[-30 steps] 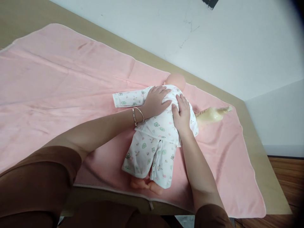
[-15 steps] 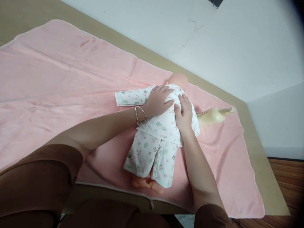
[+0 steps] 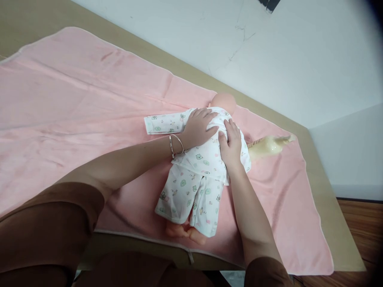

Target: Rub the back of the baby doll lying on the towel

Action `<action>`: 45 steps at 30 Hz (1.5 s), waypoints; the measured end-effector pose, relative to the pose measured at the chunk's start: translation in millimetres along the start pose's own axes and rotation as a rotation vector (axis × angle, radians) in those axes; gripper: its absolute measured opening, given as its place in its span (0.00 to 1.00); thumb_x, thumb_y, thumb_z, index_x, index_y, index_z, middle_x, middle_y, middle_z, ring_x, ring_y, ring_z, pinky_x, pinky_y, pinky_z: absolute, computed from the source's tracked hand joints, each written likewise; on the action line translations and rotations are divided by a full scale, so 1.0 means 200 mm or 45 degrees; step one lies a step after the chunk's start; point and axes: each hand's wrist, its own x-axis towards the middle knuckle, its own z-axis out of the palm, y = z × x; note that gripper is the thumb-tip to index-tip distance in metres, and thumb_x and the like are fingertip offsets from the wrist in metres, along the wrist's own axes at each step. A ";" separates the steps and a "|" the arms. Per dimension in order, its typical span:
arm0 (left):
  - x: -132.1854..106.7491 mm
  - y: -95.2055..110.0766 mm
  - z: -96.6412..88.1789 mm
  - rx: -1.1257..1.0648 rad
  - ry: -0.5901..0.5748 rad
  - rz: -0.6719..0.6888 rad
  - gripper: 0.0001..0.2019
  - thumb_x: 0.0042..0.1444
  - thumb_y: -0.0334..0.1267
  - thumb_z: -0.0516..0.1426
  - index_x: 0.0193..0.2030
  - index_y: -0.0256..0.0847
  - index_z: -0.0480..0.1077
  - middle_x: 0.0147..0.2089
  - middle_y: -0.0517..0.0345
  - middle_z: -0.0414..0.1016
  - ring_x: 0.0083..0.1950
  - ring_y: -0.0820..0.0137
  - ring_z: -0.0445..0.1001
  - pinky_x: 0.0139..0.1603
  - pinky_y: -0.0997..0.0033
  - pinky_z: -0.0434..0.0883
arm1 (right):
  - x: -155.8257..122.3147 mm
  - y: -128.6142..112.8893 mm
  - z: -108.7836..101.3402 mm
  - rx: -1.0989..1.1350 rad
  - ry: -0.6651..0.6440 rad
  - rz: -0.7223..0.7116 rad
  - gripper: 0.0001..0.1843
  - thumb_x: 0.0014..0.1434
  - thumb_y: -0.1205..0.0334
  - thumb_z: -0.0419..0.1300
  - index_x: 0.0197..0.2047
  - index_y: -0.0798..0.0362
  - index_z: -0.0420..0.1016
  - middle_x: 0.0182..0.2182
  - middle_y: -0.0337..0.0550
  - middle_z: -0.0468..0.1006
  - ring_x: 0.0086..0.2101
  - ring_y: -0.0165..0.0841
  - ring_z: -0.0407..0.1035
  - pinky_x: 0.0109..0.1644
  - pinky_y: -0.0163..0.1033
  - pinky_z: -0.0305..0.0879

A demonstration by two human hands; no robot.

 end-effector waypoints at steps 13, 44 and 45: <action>0.01 -0.02 0.01 0.026 -0.023 0.004 0.23 0.64 0.42 0.56 0.64 0.36 0.71 0.65 0.45 0.71 0.66 0.53 0.68 0.72 0.51 0.60 | 0.01 -0.03 -0.01 -0.096 -0.053 0.034 0.30 0.72 0.47 0.46 0.70 0.50 0.64 0.73 0.51 0.60 0.73 0.42 0.52 0.75 0.60 0.48; 0.02 0.09 -0.09 0.322 -0.327 -0.166 0.29 0.68 0.43 0.52 0.72 0.31 0.60 0.75 0.37 0.58 0.77 0.47 0.54 0.77 0.44 0.50 | -0.10 -0.47 -0.26 -0.662 -1.041 0.061 0.72 0.52 0.40 0.72 0.77 0.69 0.30 0.75 0.66 0.22 0.74 0.59 0.18 0.77 0.67 0.35; 0.02 0.09 -0.09 0.321 -0.324 -0.164 0.29 0.68 0.43 0.52 0.72 0.31 0.60 0.75 0.37 0.58 0.77 0.47 0.54 0.77 0.45 0.49 | -0.11 -0.47 -0.24 -0.683 -1.024 0.055 0.73 0.51 0.42 0.74 0.77 0.70 0.30 0.75 0.68 0.22 0.74 0.61 0.19 0.77 0.68 0.36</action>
